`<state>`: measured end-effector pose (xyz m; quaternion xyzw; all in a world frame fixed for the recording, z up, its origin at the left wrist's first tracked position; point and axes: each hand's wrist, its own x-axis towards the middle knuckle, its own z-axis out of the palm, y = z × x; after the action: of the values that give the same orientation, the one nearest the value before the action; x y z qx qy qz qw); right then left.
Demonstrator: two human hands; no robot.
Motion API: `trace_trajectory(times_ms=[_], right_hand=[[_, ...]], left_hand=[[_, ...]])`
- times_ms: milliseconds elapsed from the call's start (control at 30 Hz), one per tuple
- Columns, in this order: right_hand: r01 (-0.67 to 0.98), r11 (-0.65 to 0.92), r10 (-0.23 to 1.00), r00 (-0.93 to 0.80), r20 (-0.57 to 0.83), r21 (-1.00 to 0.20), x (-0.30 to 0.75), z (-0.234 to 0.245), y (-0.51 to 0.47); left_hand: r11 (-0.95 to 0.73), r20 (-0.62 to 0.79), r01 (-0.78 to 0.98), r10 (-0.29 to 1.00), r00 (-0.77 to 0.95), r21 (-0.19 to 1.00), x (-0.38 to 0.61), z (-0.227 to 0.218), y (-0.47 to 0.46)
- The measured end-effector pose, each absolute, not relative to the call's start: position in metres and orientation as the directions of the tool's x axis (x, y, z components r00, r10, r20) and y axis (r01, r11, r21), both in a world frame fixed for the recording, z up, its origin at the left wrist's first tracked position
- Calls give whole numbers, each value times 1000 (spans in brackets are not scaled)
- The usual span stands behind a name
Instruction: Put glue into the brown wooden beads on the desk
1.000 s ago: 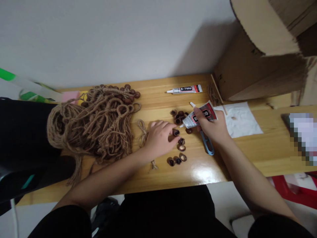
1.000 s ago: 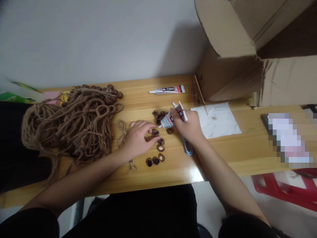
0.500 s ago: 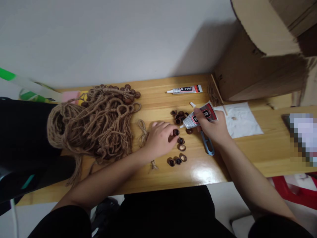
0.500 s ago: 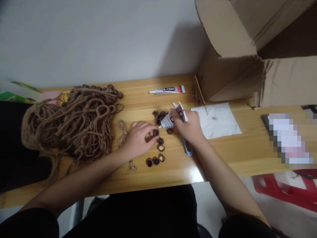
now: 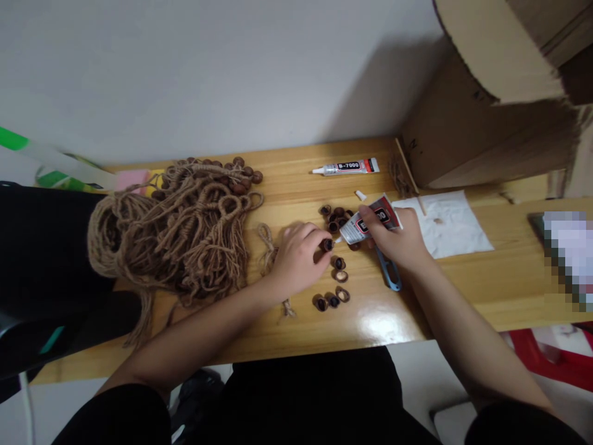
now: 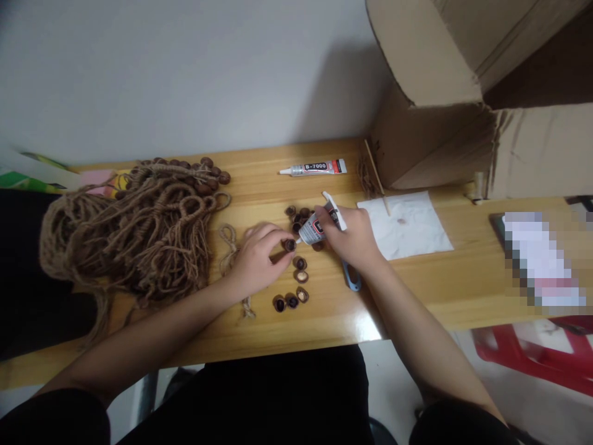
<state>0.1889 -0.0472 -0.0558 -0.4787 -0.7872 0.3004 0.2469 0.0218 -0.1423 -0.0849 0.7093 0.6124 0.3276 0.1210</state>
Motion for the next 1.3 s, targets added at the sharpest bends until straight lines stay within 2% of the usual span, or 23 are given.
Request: trace_trajectory(times_ms=[367, 900, 1300], right_hand=[[614, 485, 854, -485, 188, -622, 188, -57, -45], [628, 551, 821, -525, 224, -550, 187, -59, -45], [636, 614, 783, -564, 262, -467, 187, -58, -47]], left_hand=[[-230, 308, 801, 950, 60, 553, 21, -87, -142], [-226, 280, 819, 956, 83, 527, 20, -86, -142], [-241, 313, 811, 947, 76, 533, 20, -87, -142]])
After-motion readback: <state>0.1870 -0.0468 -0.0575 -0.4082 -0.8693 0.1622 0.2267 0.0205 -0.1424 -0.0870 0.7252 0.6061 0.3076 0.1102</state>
